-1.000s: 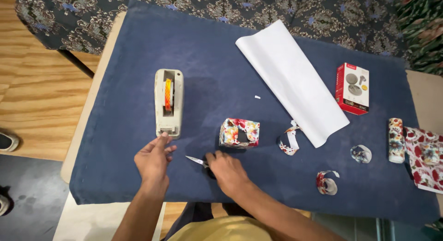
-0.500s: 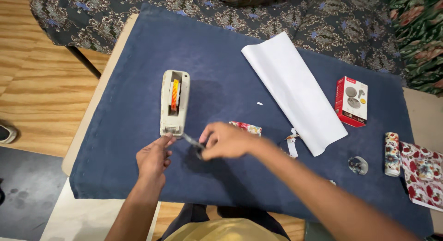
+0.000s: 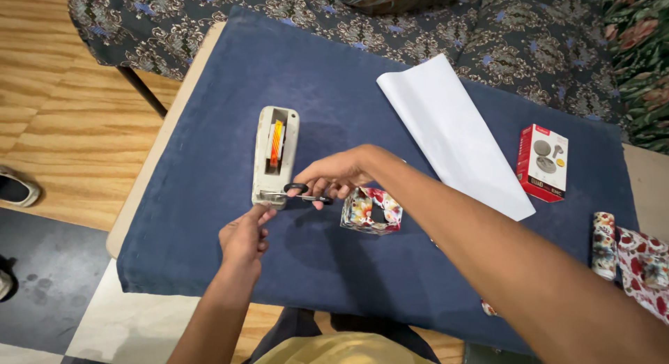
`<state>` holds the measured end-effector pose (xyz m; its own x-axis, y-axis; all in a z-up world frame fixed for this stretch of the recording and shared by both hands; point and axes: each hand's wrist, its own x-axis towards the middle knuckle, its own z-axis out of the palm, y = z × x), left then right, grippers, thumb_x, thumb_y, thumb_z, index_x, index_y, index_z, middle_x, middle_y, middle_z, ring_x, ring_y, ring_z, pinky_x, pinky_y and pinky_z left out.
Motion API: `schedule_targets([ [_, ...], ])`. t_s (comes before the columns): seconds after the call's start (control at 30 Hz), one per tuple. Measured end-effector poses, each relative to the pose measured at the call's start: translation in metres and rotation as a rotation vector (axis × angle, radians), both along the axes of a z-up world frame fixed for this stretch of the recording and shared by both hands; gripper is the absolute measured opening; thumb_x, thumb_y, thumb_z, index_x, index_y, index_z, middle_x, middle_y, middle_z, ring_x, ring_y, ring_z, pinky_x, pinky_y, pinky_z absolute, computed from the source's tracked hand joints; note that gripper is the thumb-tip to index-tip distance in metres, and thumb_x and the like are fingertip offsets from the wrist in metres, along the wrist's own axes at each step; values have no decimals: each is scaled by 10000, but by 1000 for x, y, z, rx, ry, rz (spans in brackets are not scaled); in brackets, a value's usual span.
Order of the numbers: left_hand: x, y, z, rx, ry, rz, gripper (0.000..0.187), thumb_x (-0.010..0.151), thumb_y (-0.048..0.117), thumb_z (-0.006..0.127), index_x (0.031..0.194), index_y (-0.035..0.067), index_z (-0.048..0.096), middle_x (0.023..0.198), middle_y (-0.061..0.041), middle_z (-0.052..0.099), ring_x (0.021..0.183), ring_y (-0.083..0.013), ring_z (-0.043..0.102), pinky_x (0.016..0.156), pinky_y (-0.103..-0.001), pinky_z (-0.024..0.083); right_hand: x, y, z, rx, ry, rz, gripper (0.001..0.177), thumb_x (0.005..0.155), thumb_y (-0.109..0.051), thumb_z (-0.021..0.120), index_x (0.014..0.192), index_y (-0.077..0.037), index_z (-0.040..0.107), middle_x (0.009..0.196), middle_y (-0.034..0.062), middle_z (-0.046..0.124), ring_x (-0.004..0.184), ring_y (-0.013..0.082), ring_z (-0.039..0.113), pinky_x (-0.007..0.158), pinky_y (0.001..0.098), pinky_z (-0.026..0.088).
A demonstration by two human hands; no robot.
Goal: The person wraps a small box with floral wrapping paper, folds the edges, and secures them with tape. They then cut a strip of wrapping paper with scissors.
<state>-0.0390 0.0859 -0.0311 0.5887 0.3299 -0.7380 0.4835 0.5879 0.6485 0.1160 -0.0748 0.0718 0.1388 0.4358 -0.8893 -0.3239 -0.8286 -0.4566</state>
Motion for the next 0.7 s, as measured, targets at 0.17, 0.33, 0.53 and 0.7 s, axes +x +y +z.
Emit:
schedule_targets([
  [0.17, -3, -3, 2, 9, -19, 15, 253, 827, 191, 761, 953, -27, 740, 884, -67, 752, 540, -70, 447, 417, -233, 295, 5, -1, -10, 45, 2, 40, 395, 851, -498, 751, 907, -113, 685, 750, 4, 684, 488, 27, 421, 397, 209, 260],
  [0.33, -2, -2, 10, -7, -3, 6, 258, 820, 201, 777, 948, -20, 740, 866, -50, 738, 537, -69, 430, 415, -239, 278, 10, -5, -20, 126, -22, 40, 369, 874, -396, 781, 900, -33, 718, 745, 4, 684, 476, 25, 398, 393, 217, 269],
  [0.53, -3, -1, 16, -21, 1, -6, 245, 830, 205, 759, 949, -8, 749, 882, -42, 745, 532, -64, 436, 419, -231, 291, 17, -9, -23, 203, 17, 57, 232, 876, -265, 777, 989, -66, 740, 858, 18, 760, 493, -10, 403, 416, 196, 275],
  [0.7, -13, 0, 20, 20, 15, 13, 235, 822, 189, 764, 943, -11, 734, 881, -37, 749, 514, -64, 412, 419, -242, 280, 11, -11, -13, 179, -59, 174, 290, 857, -269, 780, 1022, -33, 743, 880, 29, 780, 507, 10, 465, 437, 199, 348],
])
